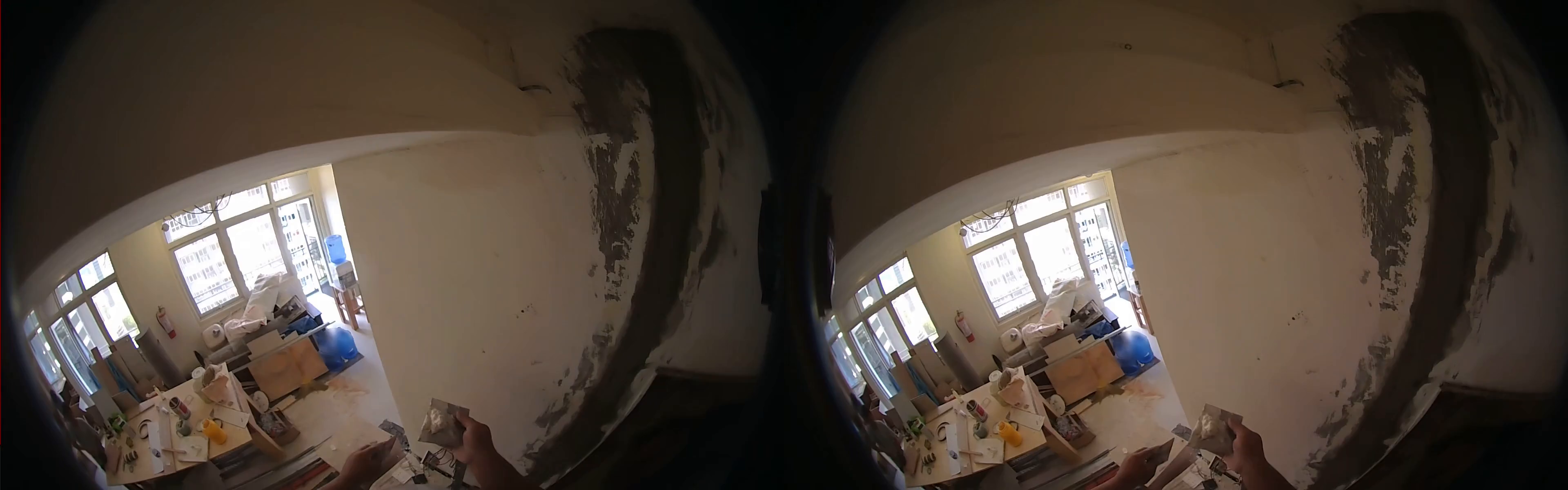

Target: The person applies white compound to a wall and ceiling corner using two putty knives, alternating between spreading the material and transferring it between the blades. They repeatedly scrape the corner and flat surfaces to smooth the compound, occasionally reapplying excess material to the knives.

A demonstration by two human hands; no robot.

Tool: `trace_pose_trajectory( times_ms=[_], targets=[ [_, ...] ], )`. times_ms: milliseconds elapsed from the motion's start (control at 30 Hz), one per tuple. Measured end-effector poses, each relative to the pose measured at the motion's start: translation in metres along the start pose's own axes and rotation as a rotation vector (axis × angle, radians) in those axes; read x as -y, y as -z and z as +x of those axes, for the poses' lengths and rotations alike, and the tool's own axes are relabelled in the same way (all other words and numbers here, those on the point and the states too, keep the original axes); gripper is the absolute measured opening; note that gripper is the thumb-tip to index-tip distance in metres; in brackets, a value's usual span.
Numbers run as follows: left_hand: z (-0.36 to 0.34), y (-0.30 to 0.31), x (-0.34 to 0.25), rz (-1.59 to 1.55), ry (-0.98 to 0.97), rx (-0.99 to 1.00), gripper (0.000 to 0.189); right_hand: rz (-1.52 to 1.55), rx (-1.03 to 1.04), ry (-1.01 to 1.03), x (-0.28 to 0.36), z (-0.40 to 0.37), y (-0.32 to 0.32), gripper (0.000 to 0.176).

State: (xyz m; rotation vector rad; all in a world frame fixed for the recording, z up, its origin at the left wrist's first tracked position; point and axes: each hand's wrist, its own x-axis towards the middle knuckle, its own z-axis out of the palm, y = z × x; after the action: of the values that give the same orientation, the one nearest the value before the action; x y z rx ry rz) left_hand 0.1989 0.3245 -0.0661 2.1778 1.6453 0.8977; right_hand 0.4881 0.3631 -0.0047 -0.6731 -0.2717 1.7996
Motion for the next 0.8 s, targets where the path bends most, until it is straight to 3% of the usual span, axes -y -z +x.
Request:
trace_pose_trajectory(
  times_ms=[100, 133, 200, 300, 400, 500, 600, 667, 700, 733, 800],
  targets=[
    [-0.011, -0.021, 0.038, -0.236, 0.148, 0.082, 0.023, -0.319, -0.018, 0.169, -0.029, 0.025, 0.077, 0.054],
    [-0.016, -0.026, 0.045, -0.499, 0.27, 0.077, 0.021, -0.397, -0.008, 0.185, -0.033, 0.02, 0.089, 0.043],
    [-0.024, -0.033, 0.054, -1.022, 0.519, 0.073, 0.018, -0.149, -0.407, -0.063, 0.004, -0.059, -0.017, 0.032],
    [-0.03, -0.02, 0.053, -1.001, 0.567, 0.097, 0.014, -0.114, -0.394, -0.081, -0.006, -0.05, 0.015, 0.032],
    [-0.031, -0.027, 0.061, -0.398, 0.232, 0.057, 0.015, -0.098, -0.355, -0.066, -0.009, -0.055, 0.024, 0.03],
    [-0.031, -0.02, 0.043, -0.455, 0.275, 0.078, 0.022, -0.057, -0.327, -0.085, -0.013, -0.053, 0.029, 0.031],
    [-0.028, -0.03, 0.051, -0.506, 0.246, 0.142, 0.031, -0.081, -0.423, -0.061, -0.016, -0.059, 0.021, 0.031],
    [-0.031, -0.042, 0.043, -0.575, 0.232, 0.031, 0.025, -0.379, -0.228, 0.117, -0.045, -0.019, 0.103, 0.032],
    [-0.031, -0.043, 0.041, -0.606, 0.224, -0.023, 0.024, -0.4, -0.216, 0.12, -0.05, -0.018, 0.109, 0.033],
    [-0.026, -0.036, 0.039, -0.896, 0.506, 0.051, 0.023, -0.421, -0.205, 0.123, -0.055, -0.015, 0.118, 0.033],
    [-0.008, -0.022, 0.032, -1.452, 1.096, 0.2, 0.025, -0.215, -0.354, -0.04, -0.027, -0.047, 0.052, 0.034]
  ],
)
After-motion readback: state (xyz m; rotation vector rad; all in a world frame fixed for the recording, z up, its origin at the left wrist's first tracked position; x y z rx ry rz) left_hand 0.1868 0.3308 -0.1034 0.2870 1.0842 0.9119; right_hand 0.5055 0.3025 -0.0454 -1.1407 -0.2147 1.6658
